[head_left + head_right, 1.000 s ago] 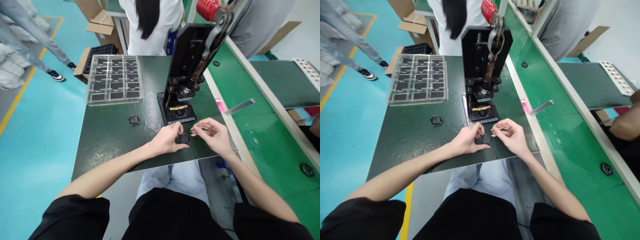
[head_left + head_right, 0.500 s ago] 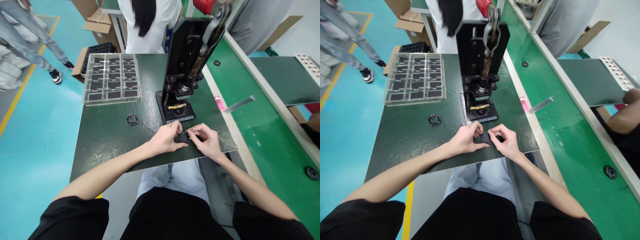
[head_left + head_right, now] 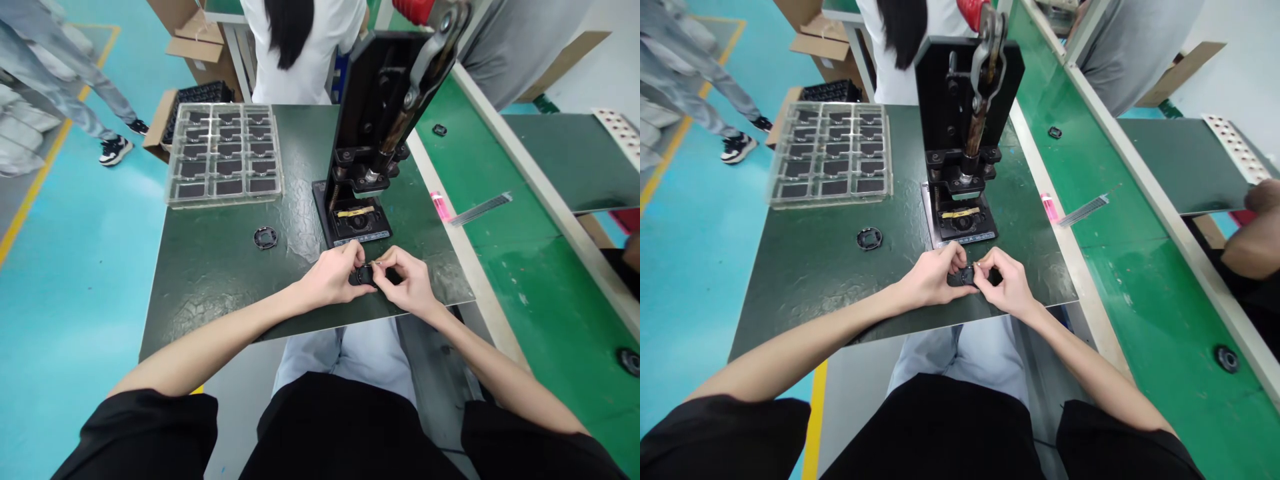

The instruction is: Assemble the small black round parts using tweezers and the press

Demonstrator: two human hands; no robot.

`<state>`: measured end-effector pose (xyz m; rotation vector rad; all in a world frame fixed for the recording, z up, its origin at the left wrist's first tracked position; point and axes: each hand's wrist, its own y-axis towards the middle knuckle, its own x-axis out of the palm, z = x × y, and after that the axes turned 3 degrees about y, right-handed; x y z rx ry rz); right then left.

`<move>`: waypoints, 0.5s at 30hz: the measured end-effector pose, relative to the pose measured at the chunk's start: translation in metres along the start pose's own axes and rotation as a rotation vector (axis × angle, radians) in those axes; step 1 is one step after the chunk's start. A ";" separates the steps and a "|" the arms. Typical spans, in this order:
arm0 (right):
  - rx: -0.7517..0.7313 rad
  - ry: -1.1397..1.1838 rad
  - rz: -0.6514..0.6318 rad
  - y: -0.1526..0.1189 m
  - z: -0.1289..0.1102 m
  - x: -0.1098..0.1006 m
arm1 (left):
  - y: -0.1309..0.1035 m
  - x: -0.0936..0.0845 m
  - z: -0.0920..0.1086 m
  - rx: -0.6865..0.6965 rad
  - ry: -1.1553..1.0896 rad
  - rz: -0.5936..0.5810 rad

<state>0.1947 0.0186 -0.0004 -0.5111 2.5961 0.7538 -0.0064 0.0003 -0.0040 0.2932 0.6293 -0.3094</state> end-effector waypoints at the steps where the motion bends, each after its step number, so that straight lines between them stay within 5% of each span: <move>1: 0.001 -0.004 -0.003 0.000 0.000 0.000 | 0.000 0.000 0.000 -0.005 0.000 -0.003; 6: 0.056 0.049 0.000 -0.002 0.000 0.001 | 0.001 0.001 0.000 -0.023 -0.005 -0.014; 11: 0.248 0.269 0.299 0.002 0.002 0.000 | 0.002 0.001 0.000 -0.017 0.014 -0.004; 15: 0.361 0.281 0.337 0.004 0.005 -0.008 | 0.001 0.000 -0.001 -0.018 0.016 -0.009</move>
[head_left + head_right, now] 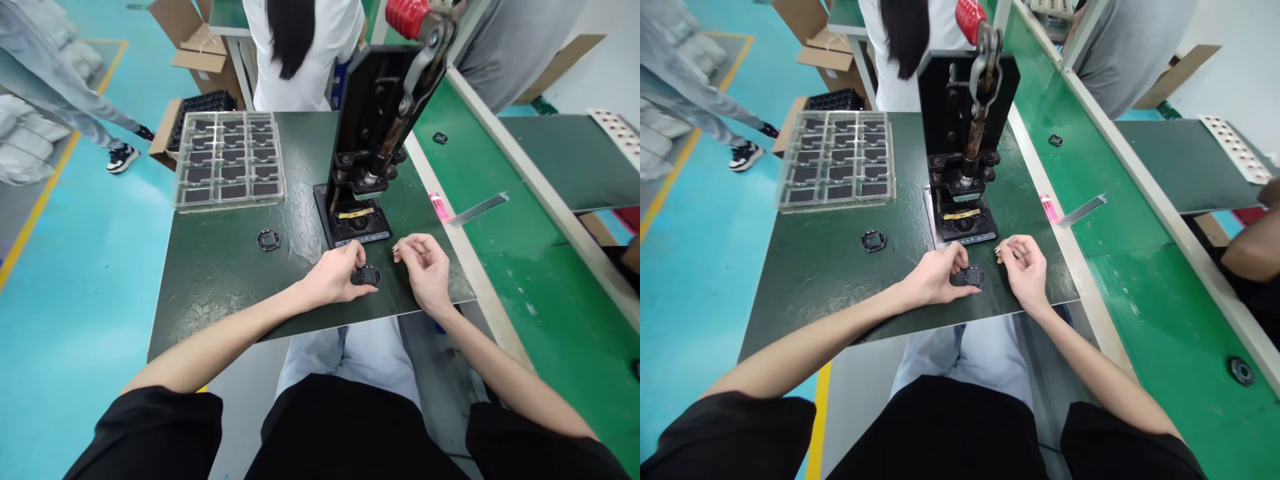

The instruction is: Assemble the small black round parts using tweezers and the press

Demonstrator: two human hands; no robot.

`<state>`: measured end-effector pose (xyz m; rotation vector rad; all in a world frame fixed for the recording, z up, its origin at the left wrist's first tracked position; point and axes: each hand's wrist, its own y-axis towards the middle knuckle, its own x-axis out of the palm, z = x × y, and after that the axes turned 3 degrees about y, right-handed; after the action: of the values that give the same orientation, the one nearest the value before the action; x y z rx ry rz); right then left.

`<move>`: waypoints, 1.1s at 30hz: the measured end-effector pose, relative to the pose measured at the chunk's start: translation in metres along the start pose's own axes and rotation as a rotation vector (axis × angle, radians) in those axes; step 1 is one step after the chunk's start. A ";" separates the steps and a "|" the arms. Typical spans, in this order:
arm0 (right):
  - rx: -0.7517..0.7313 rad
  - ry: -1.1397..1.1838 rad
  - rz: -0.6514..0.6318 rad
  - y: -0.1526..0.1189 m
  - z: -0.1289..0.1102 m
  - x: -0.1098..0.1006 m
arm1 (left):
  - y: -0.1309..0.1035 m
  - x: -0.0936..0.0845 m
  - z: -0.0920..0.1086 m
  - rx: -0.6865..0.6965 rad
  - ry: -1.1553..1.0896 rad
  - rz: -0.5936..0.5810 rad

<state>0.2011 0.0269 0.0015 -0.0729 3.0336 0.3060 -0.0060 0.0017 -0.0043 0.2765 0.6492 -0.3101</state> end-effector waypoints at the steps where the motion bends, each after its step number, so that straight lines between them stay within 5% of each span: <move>1: 0.010 0.000 0.005 0.001 0.000 -0.002 | 0.000 -0.001 0.000 0.004 0.000 -0.005; 8: 0.035 -0.011 -0.048 0.001 0.004 -0.003 | 0.001 -0.018 0.007 0.040 0.083 0.003; 14: 0.048 0.022 -0.063 0.002 0.006 -0.003 | 0.030 -0.041 -0.001 -0.046 0.121 0.324; 20: 0.069 0.041 -0.080 0.000 0.007 -0.002 | 0.047 -0.032 -0.016 -0.051 0.187 0.438; 33: 0.030 -0.001 -0.055 0.002 0.005 -0.002 | 0.041 -0.028 -0.013 -0.041 0.279 0.440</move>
<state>0.2033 0.0299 -0.0031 -0.1540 3.0284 0.2562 -0.0193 0.0490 0.0094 0.4186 0.8465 0.1668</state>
